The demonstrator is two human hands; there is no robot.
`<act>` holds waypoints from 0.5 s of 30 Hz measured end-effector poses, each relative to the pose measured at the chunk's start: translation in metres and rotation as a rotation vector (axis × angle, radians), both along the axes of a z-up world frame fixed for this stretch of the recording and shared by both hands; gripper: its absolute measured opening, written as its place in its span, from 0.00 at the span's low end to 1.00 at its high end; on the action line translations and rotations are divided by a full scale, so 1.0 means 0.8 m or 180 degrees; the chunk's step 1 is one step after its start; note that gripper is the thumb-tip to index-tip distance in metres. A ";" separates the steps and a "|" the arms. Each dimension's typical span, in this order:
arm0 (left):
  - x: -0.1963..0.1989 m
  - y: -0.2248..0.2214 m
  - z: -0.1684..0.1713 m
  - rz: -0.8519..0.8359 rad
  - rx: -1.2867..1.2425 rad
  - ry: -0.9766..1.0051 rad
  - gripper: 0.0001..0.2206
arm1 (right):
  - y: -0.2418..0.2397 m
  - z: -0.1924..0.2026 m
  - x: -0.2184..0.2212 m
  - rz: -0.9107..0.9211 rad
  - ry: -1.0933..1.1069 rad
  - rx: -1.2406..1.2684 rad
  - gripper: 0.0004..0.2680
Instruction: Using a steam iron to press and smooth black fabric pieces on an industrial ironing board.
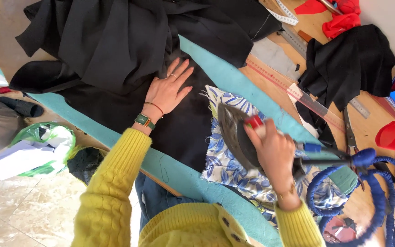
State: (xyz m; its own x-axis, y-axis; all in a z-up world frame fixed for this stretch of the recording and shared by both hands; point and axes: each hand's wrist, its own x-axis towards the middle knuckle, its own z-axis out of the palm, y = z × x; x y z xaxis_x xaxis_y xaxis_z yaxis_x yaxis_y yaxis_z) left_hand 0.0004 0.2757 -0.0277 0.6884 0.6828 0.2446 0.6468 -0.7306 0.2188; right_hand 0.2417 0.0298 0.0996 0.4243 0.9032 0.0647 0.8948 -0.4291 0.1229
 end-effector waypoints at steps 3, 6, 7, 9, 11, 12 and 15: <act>0.001 0.001 -0.004 -0.0019 0.0029 0.0035 0.26 | -0.047 0.009 0.011 -0.0067 0.0157 -0.0011 0.23; 0.001 -0.003 -0.001 -0.0020 0.0059 -0.0470 0.21 | -0.056 0.022 0.010 -0.0031 0.0551 0.0139 0.19; -0.001 -0.011 0.002 -0.0017 0.0057 -0.0471 0.21 | -0.058 0.014 0.012 -0.0028 0.0550 0.0137 0.19; -0.008 -0.022 0.008 0.0011 0.0173 -0.0917 0.14 | -0.056 -0.001 0.015 0.0139 0.0388 0.0320 0.21; -0.025 -0.050 0.017 0.0208 0.0287 -0.0841 0.14 | -0.039 -0.001 0.003 0.0293 0.0375 0.0380 0.21; -0.034 -0.065 0.020 0.0390 0.0392 -0.0768 0.14 | -0.032 -0.002 -0.003 0.0431 0.0357 0.0433 0.22; -0.073 -0.092 0.030 0.0689 0.0533 -0.0601 0.19 | 0.007 -0.003 -0.032 0.0701 0.0288 0.0562 0.22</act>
State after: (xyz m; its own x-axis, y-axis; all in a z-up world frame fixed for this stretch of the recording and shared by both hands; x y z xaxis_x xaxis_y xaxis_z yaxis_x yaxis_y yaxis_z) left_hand -0.0577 0.2021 -0.0038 0.4636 0.7478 0.4753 0.7504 -0.6166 0.2381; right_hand 0.2158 0.0354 0.0972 0.2306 0.9523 0.1998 0.9727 -0.2312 -0.0207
